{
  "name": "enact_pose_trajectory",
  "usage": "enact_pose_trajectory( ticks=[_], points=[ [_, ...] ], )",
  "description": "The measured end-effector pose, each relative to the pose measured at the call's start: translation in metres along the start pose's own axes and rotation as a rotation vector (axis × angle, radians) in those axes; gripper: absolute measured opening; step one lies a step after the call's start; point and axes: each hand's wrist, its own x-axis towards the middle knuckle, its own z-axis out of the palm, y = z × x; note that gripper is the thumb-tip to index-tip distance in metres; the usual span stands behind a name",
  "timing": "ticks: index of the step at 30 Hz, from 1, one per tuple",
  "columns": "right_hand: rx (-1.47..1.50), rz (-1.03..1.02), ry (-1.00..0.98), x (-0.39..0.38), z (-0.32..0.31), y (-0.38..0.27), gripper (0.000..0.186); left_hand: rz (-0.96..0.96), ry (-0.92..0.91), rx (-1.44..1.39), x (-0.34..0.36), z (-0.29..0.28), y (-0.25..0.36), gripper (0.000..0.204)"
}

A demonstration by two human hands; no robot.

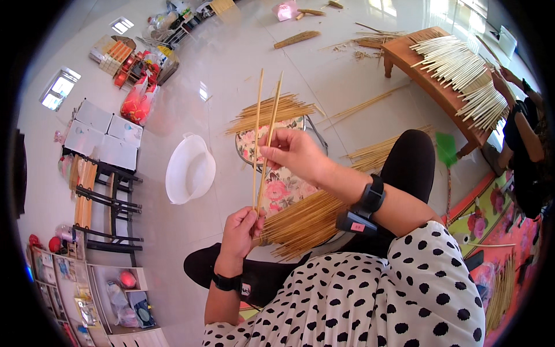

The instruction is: The person organizes bamboo sticks on a stool, aligns them, and uses pliers and string to bind them together.

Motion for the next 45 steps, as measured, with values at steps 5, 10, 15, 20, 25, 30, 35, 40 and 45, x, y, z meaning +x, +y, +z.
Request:
enact_pose_trajectory(
  ticks=[5,10,15,20,25,30,35,40,45],
  points=[
    [0.000,0.000,0.054,0.002,-0.012,-0.012,0.014,-0.079,-0.047,0.053,-0.002,-0.010,0.006,0.023],
    [0.010,-0.032,0.045,0.007,-0.028,-0.019,0.019,-0.147,-0.098,0.102,-0.004,-0.020,0.008,0.023],
    [0.060,0.032,0.058,0.011,-0.044,-0.022,0.020,-0.168,-0.115,0.119,-0.006,-0.027,0.011,0.022],
    [0.082,0.039,0.099,0.012,-0.057,-0.025,0.016,-0.176,-0.136,0.131,-0.006,-0.039,0.013,0.022],
    [-0.028,0.037,0.105,0.013,-0.070,-0.020,0.013,-0.192,-0.109,0.274,-0.003,-0.047,0.015,0.025],
    [-0.180,0.092,0.118,0.015,-0.087,-0.016,0.016,-0.116,-0.139,0.334,0.005,-0.073,0.017,0.024],
    [-0.218,0.188,0.156,0.013,-0.104,0.000,0.018,-0.091,-0.083,0.424,0.016,-0.112,0.011,0.023],
    [-0.243,0.288,0.164,0.012,-0.112,0.019,0.020,-0.115,0.102,0.245,0.027,-0.123,-0.002,0.018],
    [-0.201,0.373,0.175,0.012,-0.133,0.031,0.019,-0.135,0.135,0.071,0.034,-0.135,-0.013,0.018]
  ],
)
